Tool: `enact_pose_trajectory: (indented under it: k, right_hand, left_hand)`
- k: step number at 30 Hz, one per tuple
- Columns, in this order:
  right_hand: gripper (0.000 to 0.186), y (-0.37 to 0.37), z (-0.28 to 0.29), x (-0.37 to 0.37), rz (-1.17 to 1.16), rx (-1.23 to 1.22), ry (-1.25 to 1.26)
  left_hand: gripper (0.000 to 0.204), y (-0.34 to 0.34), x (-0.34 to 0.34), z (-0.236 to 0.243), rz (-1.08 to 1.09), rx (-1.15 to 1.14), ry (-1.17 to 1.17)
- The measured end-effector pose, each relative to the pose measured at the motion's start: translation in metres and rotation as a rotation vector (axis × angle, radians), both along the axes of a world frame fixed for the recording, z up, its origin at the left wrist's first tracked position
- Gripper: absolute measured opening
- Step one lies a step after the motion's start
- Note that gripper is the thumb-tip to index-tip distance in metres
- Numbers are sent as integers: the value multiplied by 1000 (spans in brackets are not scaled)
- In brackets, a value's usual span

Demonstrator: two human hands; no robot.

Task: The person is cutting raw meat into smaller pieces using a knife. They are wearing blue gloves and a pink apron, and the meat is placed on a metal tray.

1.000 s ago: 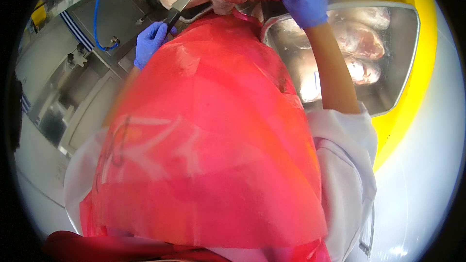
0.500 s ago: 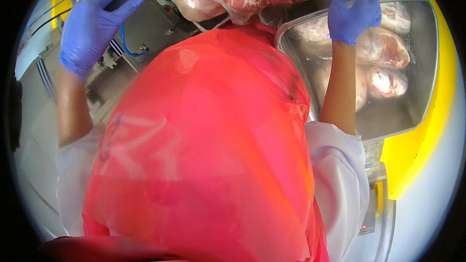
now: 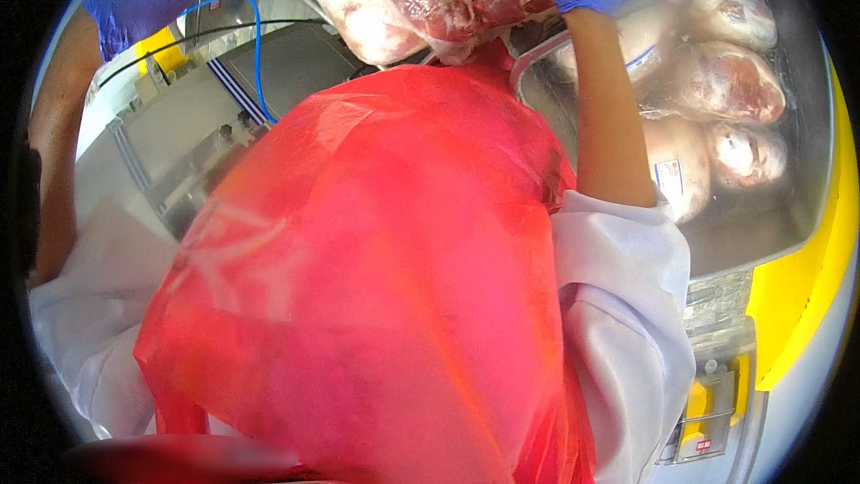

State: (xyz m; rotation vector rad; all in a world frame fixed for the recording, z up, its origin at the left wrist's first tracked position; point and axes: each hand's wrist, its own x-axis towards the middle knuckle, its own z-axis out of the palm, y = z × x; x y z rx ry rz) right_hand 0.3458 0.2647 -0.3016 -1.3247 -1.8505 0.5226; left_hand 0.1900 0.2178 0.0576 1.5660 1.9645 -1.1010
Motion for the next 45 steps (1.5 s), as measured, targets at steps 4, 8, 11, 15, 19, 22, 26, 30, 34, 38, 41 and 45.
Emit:
enact_pose_trajectory:
  k: [4, 8, 11, 15, 19, 22, 26, 30, 34, 38, 41, 45]
  right_hand:
    - [50, -1, -4, -7, -65, 38, -44]
    - [47, 6, -30, -6, -87, 9, -93]
    - [45, 14, -46, -5, -116, -3, -144]
    - [42, 9, -52, -2, -109, -13, -161]
    - [39, 6, -53, -7, -80, 4, -159]
    - [37, 2, -57, -4, -73, 5, -203]
    - [35, 8, -75, 8, -77, -14, -286]
    - [33, 16, -92, 17, -80, -21, -358]
    - [31, 11, -96, 22, -85, -15, -387]
    - [29, 15, -92, 22, -72, -64, -408]
    - [29, 23, -105, 26, -85, -90, -448]
    - [30, 25, -138, 34, -120, -37, -519]
  left_hand:
    - [36, 26, 8, -16, 120, -150, 121]
    - [34, -6, -25, -41, -223, -79, 21]
    - [35, -22, -63, -63, -37, -21, -186]
    - [45, -118, -70, -85, 26, 209, -108]
    - [49, -182, -54, -112, 202, 388, -125]
    - [52, -218, -59, -142, 232, 515, -188]
    - [54, -266, -65, -215, 400, 522, -229]
    - [56, -284, -77, -239, 485, 503, -303]
    - [56, -283, -103, -226, 463, 590, -401]
    - [58, -248, -118, -166, 539, 608, -535]
    - [61, -202, -113, -100, 383, 607, -483]
    - [54, -133, -109, -36, 246, 445, -440]
